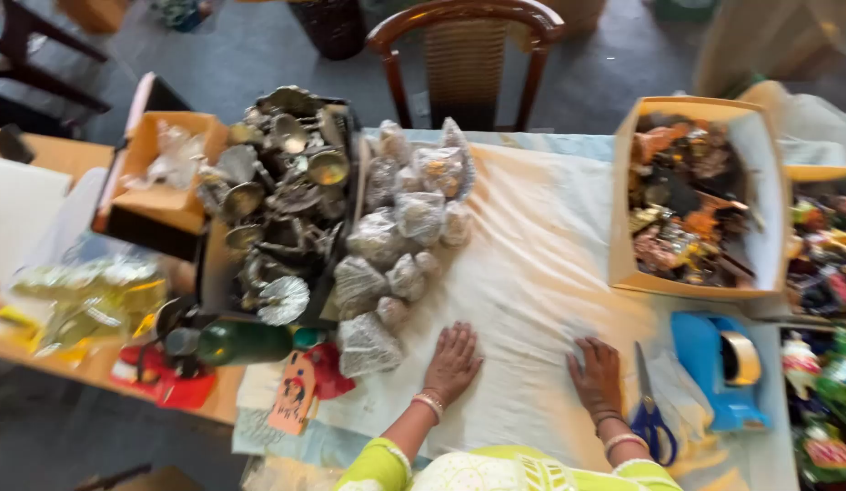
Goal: The person wraps small decorative figurines in bubble wrap. They pick up a figurine from a box, place it on a sheet of bubble wrap, fold the wrap around the item, and secure it with tape. The wrapped items are then placed in a pile on the table.
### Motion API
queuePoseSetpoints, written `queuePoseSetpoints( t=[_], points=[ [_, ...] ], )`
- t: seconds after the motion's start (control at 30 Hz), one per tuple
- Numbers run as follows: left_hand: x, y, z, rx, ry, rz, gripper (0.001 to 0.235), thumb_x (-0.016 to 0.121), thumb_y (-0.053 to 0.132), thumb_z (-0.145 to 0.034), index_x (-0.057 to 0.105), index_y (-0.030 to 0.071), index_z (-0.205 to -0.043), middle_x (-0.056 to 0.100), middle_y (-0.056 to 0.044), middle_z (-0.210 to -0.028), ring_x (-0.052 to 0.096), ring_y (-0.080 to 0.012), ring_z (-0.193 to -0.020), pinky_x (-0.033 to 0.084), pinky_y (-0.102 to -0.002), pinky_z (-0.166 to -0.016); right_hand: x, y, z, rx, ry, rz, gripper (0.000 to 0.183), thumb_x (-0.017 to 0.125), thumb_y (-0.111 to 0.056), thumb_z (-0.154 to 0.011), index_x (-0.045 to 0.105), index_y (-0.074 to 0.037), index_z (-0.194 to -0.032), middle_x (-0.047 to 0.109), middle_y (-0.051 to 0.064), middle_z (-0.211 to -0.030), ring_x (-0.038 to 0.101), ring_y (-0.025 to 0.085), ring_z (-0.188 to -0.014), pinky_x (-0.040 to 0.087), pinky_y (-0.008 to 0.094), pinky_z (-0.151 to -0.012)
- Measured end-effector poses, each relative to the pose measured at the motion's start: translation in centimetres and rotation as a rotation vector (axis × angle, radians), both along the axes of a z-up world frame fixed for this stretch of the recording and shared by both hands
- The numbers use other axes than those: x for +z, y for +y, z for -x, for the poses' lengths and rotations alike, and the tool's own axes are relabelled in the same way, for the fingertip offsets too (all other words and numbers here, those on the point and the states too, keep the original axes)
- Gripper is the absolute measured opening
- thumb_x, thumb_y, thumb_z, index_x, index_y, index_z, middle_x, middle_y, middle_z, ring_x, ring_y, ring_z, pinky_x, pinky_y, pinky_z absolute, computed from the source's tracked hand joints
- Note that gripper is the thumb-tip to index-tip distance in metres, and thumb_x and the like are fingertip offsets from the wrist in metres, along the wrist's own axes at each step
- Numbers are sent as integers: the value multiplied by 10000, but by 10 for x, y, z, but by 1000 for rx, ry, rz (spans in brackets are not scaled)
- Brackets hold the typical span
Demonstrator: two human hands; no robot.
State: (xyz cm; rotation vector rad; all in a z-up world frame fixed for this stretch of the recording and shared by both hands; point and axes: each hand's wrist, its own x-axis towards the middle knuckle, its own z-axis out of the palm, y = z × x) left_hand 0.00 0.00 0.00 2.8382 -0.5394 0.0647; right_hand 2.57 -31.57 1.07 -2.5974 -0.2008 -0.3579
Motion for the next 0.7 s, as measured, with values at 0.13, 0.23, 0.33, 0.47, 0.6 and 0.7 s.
queuePoseSetpoints(
  t=[0.13,0.23,0.33,0.47,0.6,0.7],
  points=[
    [-18,-18,7,-67,63,86,573,465,358,-1029,429,-11,-1467,363,-200,-1590,247,-340,-1520,129,-510,-1257,-11,-8,3,-50,4,-16,377,705,-215,-851,634,-93,-1201,600,153,-1239,532,384,-1172,436,479,-1038],
    [-12,-34,6,47,23,146,553,457,327,-1032,428,-30,-1453,365,-204,-1599,247,-325,-1556,135,-485,-1288,-7,-6,2,-37,18,-12,358,710,-221,-857,631,-99,-1184,604,145,-1221,541,374,-1162,430,482,-1039],
    [2,-50,-2,-163,38,144,650,489,375,-976,410,-76,-1437,336,-251,-1578,227,-359,-1512,114,-502,-1244,-6,-6,3,-39,31,-18,343,709,-224,-869,628,-101,-1180,604,142,-1217,538,374,-1164,430,478,-1033],
    [7,-61,-11,-337,79,70,683,502,408,-974,402,-71,-1449,322,-242,-1578,216,-366,-1508,102,-525,-1230,1,-5,4,-10,22,-35,349,702,-215,-875,626,-101,-1196,599,144,-1215,529,375,-1163,432,476,-1030],
    [7,-61,-12,-315,141,52,682,515,428,-956,413,-44,-1438,331,-225,-1574,221,-358,-1502,107,-532,-1229,4,-5,2,-10,43,-37,351,703,-215,-879,623,-98,-1201,596,142,-1225,525,375,-1160,434,473,-1027],
    [7,-62,-11,-300,82,82,682,524,426,-956,425,-56,-1428,344,-233,-1563,234,-365,-1497,116,-522,-1225,3,-4,4,-8,38,-42,343,707,-220,-884,622,-98,-1193,595,136,-1230,527,369,-1156,436,471,-1025]
  ],
)
